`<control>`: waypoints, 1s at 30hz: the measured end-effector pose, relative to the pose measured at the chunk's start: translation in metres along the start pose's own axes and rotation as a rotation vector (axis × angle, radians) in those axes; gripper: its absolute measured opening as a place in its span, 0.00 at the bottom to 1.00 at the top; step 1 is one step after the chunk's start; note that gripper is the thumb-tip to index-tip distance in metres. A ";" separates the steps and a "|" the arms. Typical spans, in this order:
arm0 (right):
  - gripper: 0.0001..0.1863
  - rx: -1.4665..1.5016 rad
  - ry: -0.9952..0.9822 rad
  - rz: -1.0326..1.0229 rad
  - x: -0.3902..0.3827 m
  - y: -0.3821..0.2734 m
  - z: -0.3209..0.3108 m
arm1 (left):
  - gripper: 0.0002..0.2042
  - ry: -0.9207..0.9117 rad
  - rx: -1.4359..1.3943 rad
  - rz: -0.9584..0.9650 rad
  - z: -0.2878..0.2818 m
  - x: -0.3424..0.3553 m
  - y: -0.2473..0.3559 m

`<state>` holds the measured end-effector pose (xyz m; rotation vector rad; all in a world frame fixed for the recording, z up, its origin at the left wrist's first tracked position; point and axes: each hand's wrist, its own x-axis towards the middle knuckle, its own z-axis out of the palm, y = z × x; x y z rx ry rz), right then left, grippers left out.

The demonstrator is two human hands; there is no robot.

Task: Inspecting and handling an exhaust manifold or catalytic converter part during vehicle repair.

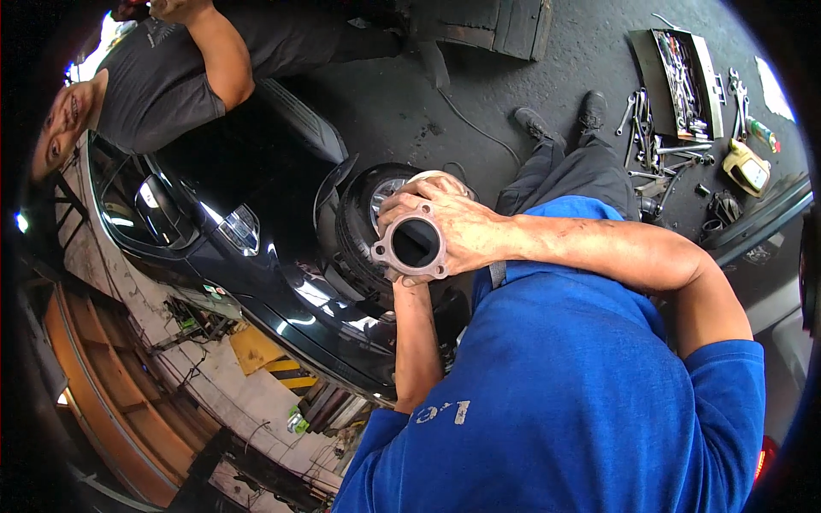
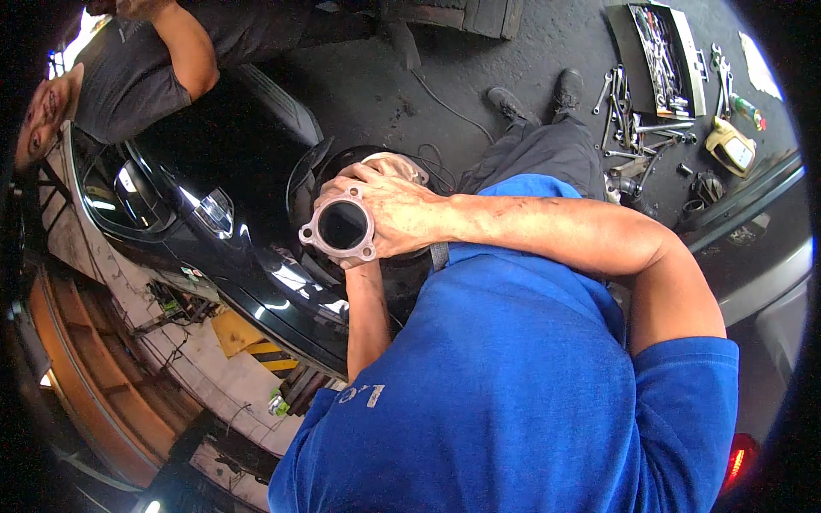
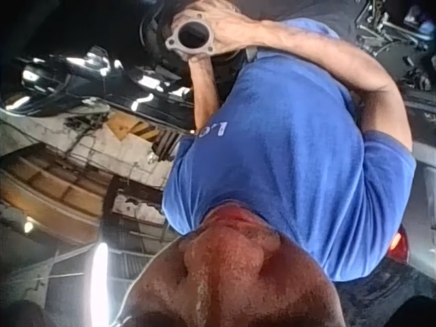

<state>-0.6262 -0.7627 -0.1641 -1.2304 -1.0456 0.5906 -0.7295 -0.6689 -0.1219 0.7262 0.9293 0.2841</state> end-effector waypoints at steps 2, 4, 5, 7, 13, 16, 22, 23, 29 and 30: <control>0.48 0.018 -0.010 -0.005 0.004 -0.001 0.001 | 0.26 -0.004 -0.021 0.009 -0.003 0.002 0.002; 0.49 0.035 -0.017 -0.009 0.005 -0.001 0.002 | 0.26 -0.010 -0.041 0.016 -0.005 0.000 0.002; 0.49 -0.006 -0.011 -0.021 0.004 -0.001 0.003 | 0.26 -0.012 -0.050 0.019 -0.007 -0.002 0.004; 0.49 -0.048 -0.008 -0.035 0.004 -0.001 0.005 | 0.26 -0.016 -0.068 0.025 -0.009 -0.002 0.003; 0.41 -0.010 -0.060 -0.031 0.004 0.006 0.012 | 0.27 -0.027 -0.114 0.029 -0.016 -0.005 0.005; 0.39 0.024 -0.070 -0.077 0.010 -0.006 0.005 | 0.27 -0.020 -0.146 0.049 -0.020 -0.008 0.002; 0.39 -0.128 -0.093 -0.167 0.021 0.000 -0.002 | 0.27 -0.032 -0.206 0.072 -0.018 -0.005 -0.027; 0.39 -0.166 -0.107 -0.187 0.022 0.004 -0.004 | 0.27 -0.042 -0.219 0.072 -0.017 0.000 -0.035; 0.40 -0.339 -0.251 -0.235 0.014 0.010 -0.015 | 0.27 -0.101 -0.319 0.065 -0.006 0.019 -0.067; 0.40 -0.334 -0.275 -0.188 0.014 0.010 -0.014 | 0.27 -0.111 -0.336 0.065 -0.007 0.019 -0.066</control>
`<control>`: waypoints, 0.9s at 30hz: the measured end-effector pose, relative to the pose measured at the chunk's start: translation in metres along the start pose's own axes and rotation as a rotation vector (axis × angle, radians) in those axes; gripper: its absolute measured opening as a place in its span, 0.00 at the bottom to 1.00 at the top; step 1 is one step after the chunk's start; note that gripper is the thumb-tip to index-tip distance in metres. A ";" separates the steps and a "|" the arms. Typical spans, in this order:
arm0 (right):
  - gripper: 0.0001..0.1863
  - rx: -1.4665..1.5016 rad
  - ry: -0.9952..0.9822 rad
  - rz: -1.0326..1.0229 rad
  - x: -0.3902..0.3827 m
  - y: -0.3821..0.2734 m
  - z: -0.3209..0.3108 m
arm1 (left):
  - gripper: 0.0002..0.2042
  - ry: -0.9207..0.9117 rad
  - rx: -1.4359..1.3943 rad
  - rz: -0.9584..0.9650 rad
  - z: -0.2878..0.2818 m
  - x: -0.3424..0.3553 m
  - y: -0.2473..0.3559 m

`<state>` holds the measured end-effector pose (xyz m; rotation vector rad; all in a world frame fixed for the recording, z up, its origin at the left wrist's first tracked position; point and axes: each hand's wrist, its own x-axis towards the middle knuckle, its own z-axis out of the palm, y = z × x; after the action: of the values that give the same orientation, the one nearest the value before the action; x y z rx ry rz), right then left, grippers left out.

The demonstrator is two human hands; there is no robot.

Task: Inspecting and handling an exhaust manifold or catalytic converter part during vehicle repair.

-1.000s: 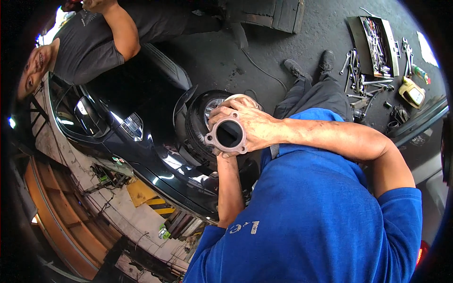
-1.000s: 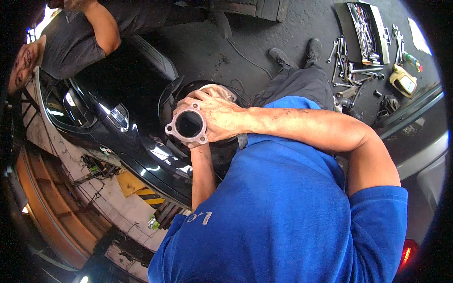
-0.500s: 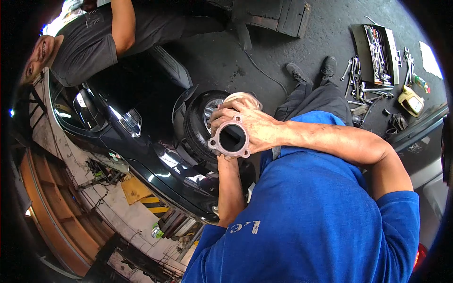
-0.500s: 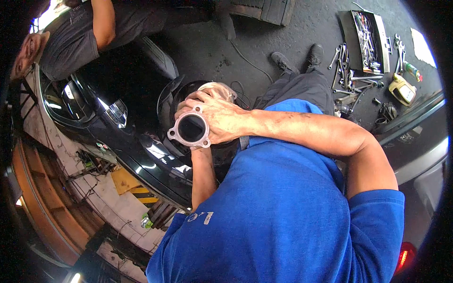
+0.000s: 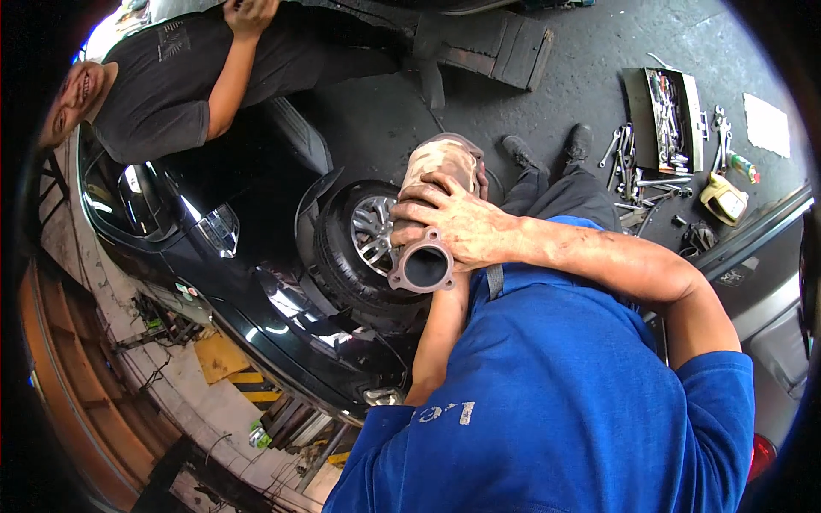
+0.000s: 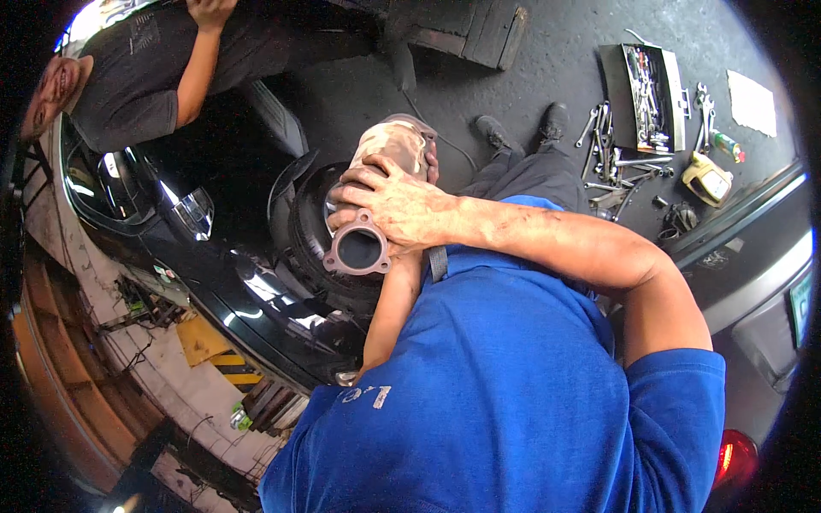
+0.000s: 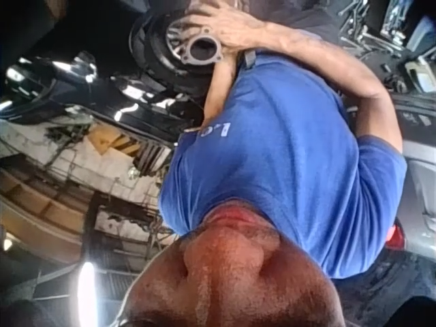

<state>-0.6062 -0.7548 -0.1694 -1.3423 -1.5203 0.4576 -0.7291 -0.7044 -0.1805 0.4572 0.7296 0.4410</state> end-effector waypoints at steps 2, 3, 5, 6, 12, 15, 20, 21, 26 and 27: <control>0.41 -0.004 0.009 0.024 0.000 -0.004 -0.004 | 0.28 -0.014 -0.031 0.006 0.000 -0.007 -0.001; 0.41 0.004 0.026 0.047 0.002 -0.007 -0.007 | 0.28 -0.019 -0.044 0.013 0.000 -0.008 -0.001; 0.42 -0.031 0.010 0.045 0.006 -0.007 -0.010 | 0.28 -0.026 -0.067 0.037 -0.002 -0.003 0.007; 0.43 -0.072 0.038 0.042 0.008 -0.006 -0.015 | 0.28 -0.028 -0.078 0.052 -0.002 0.001 0.007; 0.54 0.058 0.013 0.100 0.011 -0.003 -0.035 | 0.28 -0.043 -0.125 0.135 -0.006 0.026 0.021; 0.52 0.260 -0.064 0.225 -0.007 -0.004 -0.058 | 0.28 -0.027 -0.157 0.209 -0.013 0.011 0.023; 0.44 0.212 -0.150 0.267 -0.031 -0.013 -0.091 | 0.33 -0.129 -0.276 0.166 -0.038 0.003 0.033; 0.42 0.201 -0.180 0.252 -0.032 -0.015 -0.094 | 0.31 -0.088 -0.229 0.164 -0.038 0.001 0.036; 0.29 0.187 -0.182 0.163 -0.027 -0.018 -0.090 | 0.33 0.208 -0.143 0.258 -0.038 -0.006 0.043; 0.29 0.187 -0.183 0.165 -0.027 -0.016 -0.089 | 0.33 0.210 -0.144 0.257 -0.048 -0.009 0.042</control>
<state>-0.5422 -0.8130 -0.1309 -1.3111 -1.4779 0.8266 -0.7788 -0.6637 -0.1845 0.3736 0.8383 0.7864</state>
